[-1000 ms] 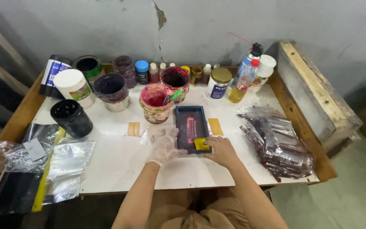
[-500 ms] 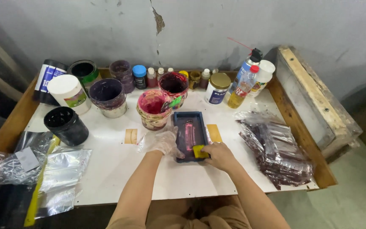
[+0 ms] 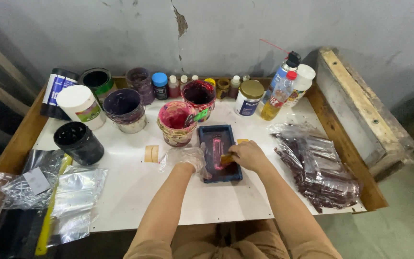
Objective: Preparing pink ink and applying it to a small screen printing frame using a squeegee.
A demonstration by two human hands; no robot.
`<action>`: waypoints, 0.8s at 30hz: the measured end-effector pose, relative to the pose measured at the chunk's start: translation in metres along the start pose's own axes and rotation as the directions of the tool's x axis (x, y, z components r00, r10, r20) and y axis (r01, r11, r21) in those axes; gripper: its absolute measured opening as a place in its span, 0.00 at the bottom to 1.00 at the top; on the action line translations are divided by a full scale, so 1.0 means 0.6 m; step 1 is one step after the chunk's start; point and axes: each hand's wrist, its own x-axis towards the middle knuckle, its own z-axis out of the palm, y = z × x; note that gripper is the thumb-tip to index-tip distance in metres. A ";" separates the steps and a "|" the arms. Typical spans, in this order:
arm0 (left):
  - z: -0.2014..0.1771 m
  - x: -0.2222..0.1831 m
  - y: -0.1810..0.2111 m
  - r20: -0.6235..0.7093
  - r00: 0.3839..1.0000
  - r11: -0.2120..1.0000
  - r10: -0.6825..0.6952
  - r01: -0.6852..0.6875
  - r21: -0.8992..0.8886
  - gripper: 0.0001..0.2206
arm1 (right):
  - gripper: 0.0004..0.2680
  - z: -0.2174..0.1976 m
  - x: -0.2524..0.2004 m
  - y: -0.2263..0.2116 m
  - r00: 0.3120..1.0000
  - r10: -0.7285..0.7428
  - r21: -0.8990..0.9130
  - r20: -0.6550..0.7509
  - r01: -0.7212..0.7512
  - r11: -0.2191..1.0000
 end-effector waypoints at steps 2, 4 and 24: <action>-0.016 -0.052 0.020 0.018 1.000 1.000 -0.020 0.020 0.009 0.30 | 0.10 0.004 0.024 0.007 1.000 0.000 -0.077 -0.016 -0.001 0.997; -0.015 -0.048 0.014 0.011 1.000 1.000 -0.004 0.004 0.014 0.31 | 0.10 0.012 0.036 0.010 1.000 0.015 -0.080 0.013 -0.014 0.997; -0.022 -0.087 0.019 -0.030 0.998 0.996 0.061 -0.063 -0.056 0.30 | 0.08 0.001 -0.003 -0.041 0.998 0.033 0.022 0.058 -0.035 0.999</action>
